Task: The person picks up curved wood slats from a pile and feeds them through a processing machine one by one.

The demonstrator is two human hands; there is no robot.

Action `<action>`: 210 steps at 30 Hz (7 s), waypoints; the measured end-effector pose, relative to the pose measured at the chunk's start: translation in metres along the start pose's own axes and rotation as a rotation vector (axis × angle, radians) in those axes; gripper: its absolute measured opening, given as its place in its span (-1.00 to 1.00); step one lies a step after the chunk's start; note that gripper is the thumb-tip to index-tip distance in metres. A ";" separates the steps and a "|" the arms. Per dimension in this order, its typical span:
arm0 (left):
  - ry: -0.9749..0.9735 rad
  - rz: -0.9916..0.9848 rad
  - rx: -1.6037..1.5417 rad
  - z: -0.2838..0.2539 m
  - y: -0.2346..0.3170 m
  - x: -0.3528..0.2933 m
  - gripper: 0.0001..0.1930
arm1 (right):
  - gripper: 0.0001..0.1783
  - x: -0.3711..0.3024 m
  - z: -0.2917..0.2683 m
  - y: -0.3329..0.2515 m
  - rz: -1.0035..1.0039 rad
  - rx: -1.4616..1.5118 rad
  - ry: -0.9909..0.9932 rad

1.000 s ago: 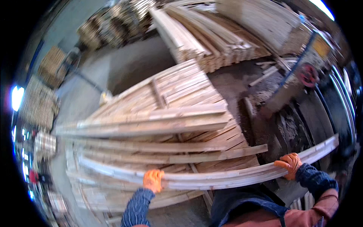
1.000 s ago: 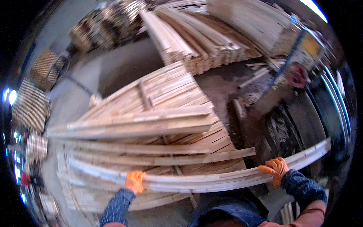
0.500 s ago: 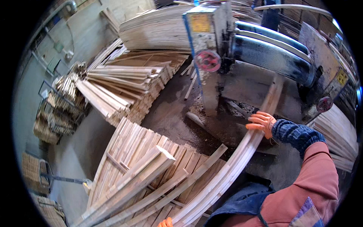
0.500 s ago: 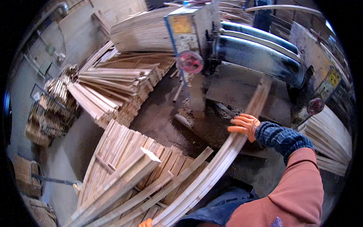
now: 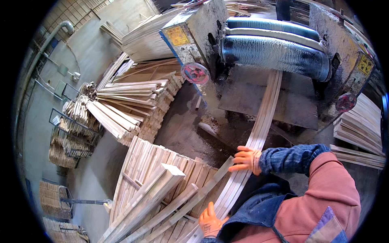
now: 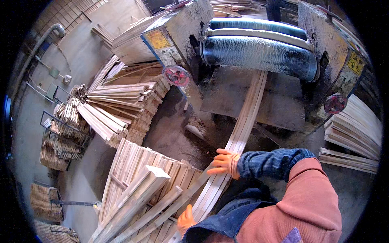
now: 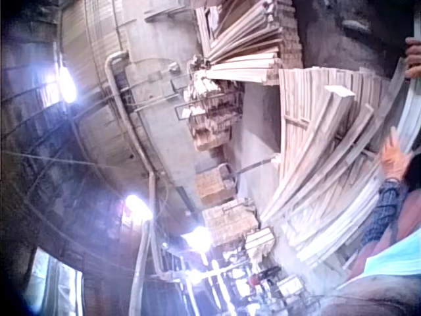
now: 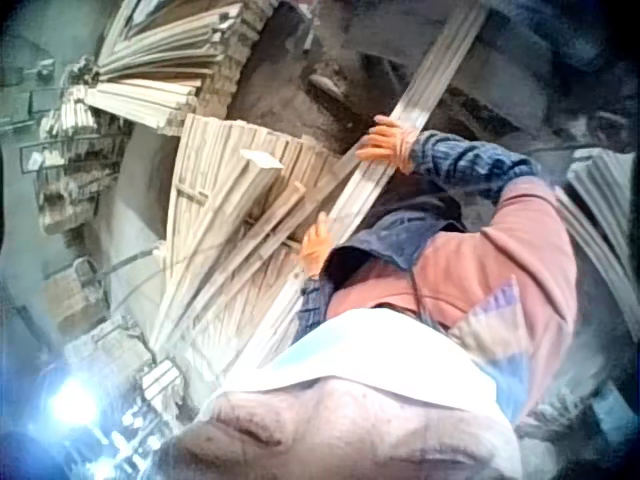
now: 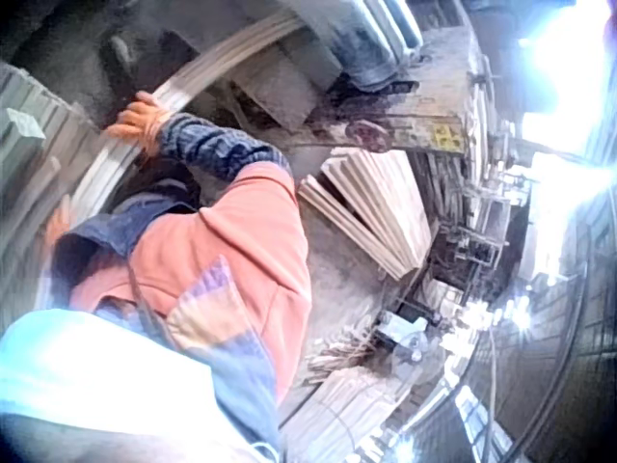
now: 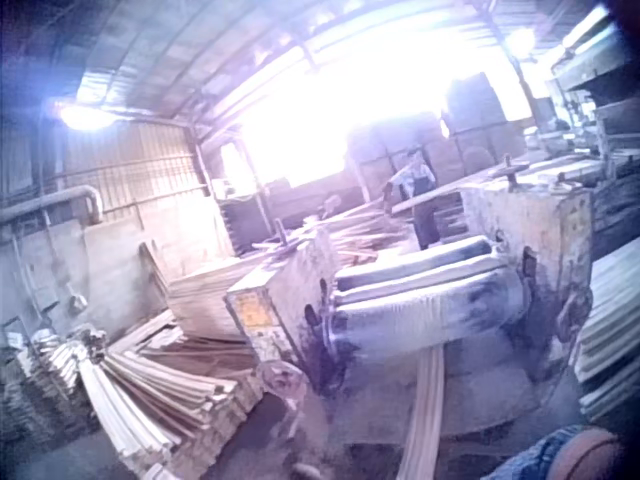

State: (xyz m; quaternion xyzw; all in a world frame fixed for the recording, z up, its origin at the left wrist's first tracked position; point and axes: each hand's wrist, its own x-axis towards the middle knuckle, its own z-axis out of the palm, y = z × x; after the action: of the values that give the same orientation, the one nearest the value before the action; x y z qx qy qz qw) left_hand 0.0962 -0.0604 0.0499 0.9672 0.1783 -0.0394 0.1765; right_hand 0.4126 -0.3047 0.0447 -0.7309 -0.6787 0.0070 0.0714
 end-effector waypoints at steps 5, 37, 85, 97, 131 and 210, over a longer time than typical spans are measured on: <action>0.299 0.136 0.043 -0.001 0.026 -0.018 0.04 | 0.41 -0.018 -0.004 0.051 -0.054 0.023 -0.102; 0.238 -0.145 -0.106 -0.002 0.051 -0.050 0.05 | 0.18 0.048 -0.027 -0.050 -0.161 0.119 -0.439; 0.049 -0.139 -0.564 -0.064 -0.005 -0.022 -0.10 | 0.15 0.177 -0.042 0.026 0.076 0.698 -0.794; 0.482 -1.021 -1.812 0.237 -0.183 -0.086 -0.40 | -0.02 0.284 0.194 -0.023 0.147 0.441 -1.116; 1.505 -1.395 -2.024 0.100 -0.323 -0.110 -0.77 | -0.11 -0.140 0.222 0.097 1.621 1.849 -0.174; 1.289 -0.987 -2.174 0.167 -0.425 -0.068 -0.52 | 0.04 0.138 0.235 -0.120 0.229 0.360 -0.608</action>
State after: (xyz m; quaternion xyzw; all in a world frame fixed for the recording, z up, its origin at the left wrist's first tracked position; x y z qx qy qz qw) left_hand -0.1216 0.2294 -0.2361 0.0222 0.4944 0.5174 0.6981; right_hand 0.2796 -0.1374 -0.1622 -0.7425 -0.5705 0.3509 -0.0075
